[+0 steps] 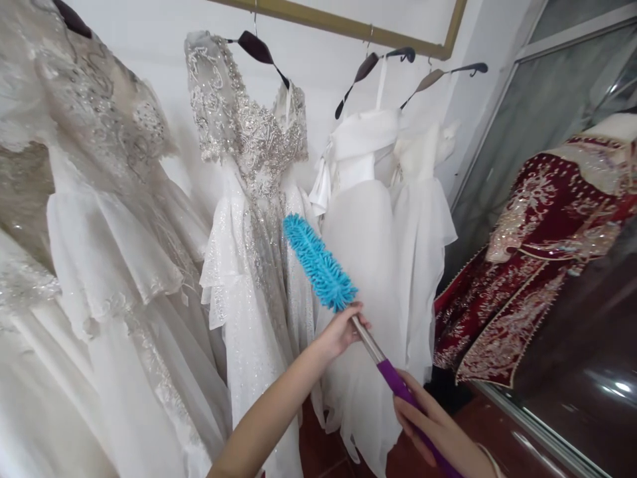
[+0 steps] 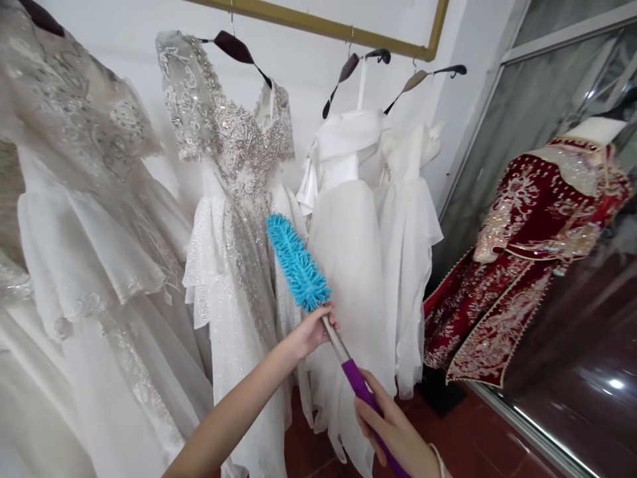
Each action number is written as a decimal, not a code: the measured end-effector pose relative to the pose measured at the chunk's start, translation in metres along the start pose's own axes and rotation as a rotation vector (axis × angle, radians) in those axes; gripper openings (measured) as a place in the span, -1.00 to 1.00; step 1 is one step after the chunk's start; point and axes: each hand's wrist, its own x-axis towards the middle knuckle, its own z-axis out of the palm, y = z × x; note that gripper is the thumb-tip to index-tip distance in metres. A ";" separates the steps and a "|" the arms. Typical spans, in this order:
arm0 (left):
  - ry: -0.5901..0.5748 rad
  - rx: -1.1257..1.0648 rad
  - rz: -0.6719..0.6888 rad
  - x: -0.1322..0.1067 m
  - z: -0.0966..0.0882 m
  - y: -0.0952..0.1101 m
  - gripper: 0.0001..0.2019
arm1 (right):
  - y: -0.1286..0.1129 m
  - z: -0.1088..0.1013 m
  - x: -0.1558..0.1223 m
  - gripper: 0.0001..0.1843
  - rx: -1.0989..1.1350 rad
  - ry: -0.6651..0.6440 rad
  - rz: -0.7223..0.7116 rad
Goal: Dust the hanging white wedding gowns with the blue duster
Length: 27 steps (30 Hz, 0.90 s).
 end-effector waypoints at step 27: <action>0.296 -0.147 -0.001 0.193 0.044 -0.115 -0.91 | 0.067 -0.193 0.118 -0.43 -0.322 -0.136 -0.073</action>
